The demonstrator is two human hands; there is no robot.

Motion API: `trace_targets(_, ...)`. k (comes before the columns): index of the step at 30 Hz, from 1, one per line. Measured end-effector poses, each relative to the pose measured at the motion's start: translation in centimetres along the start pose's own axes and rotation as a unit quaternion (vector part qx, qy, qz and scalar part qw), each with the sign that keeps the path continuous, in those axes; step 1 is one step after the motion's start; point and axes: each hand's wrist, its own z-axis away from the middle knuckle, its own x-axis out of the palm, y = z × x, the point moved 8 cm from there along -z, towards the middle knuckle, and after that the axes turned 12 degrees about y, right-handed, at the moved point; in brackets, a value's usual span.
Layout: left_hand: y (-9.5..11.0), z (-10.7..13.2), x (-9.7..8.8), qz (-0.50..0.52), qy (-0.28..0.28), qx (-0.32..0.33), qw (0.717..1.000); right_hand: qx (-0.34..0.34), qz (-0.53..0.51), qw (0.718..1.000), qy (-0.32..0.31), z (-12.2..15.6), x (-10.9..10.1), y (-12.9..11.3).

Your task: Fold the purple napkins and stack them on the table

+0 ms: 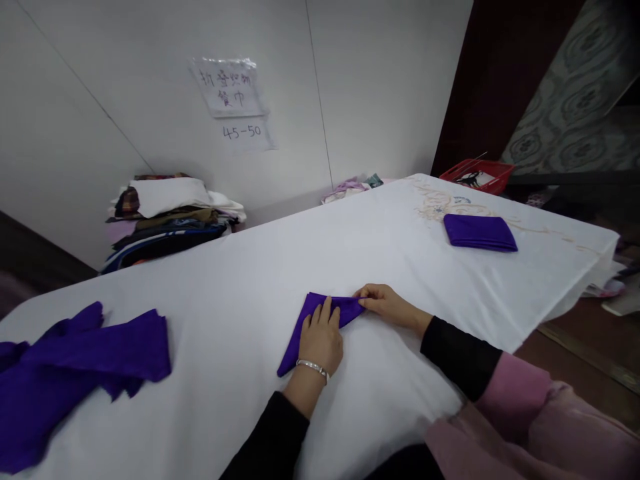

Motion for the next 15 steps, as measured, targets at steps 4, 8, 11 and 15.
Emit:
trace_targets(4,-0.1,-0.1,-0.2,0.015,0.026,-0.018,0.999,0.068,-0.073,0.995,-0.01,0.3,0.4,0.3)
trace_targets(8,-0.7,-0.4,-1.1,0.031,0.034,-0.028,0.999,0.076,-0.138,0.987,-0.029,0.8,0.9,-0.8)
trace_targets(11,-1.6,-0.5,-2.4,0.037,0.049,-0.055,0.997,0.034,-0.164,0.985,-0.035,1.0,0.9,-2.1)
trace_targets(15,-2.1,-0.6,-2.9,0.037,0.044,-0.052,0.997,-0.042,-0.084,0.994,0.056,0.5,-0.9,-2.6)
